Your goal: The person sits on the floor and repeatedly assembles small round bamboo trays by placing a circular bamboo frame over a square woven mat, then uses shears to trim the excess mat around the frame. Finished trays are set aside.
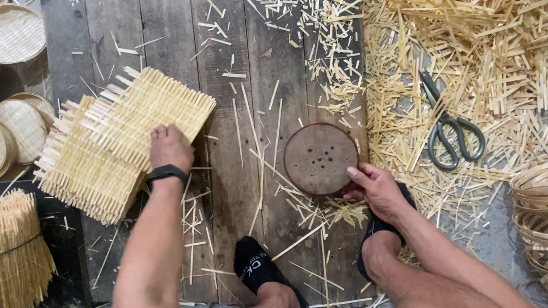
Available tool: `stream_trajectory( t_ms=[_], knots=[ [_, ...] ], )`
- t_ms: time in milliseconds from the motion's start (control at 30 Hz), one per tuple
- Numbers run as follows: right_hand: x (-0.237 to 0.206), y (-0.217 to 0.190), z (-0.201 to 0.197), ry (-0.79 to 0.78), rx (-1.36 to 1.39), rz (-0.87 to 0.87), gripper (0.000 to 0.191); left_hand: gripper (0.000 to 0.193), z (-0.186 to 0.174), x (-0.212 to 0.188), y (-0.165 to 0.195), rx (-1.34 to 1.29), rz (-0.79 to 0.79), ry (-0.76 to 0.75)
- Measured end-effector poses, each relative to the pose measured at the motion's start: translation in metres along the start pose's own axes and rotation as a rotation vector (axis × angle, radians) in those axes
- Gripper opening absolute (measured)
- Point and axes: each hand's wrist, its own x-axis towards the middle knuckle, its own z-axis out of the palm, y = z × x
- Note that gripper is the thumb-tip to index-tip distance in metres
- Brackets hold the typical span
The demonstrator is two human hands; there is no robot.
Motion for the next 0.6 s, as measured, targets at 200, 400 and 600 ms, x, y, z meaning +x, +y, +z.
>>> stream_trajectory(
  t_ms=[200,400,600],
  knots=[
    [0.008,0.001,0.006,-0.029,0.025,-0.018,0.030,0.029,-0.034,-0.020,-0.022,-0.629,-0.259,-0.115],
    [0.010,0.009,0.001,-0.012,-0.103,0.016,0.034,0.034,-0.044,-0.034,-0.079,-0.566,-0.075,-0.423],
    [0.000,0.027,-0.024,0.001,-0.030,0.046,0.038,0.025,-0.029,-0.064,-0.102,-0.590,-0.030,-0.196]
  ],
)
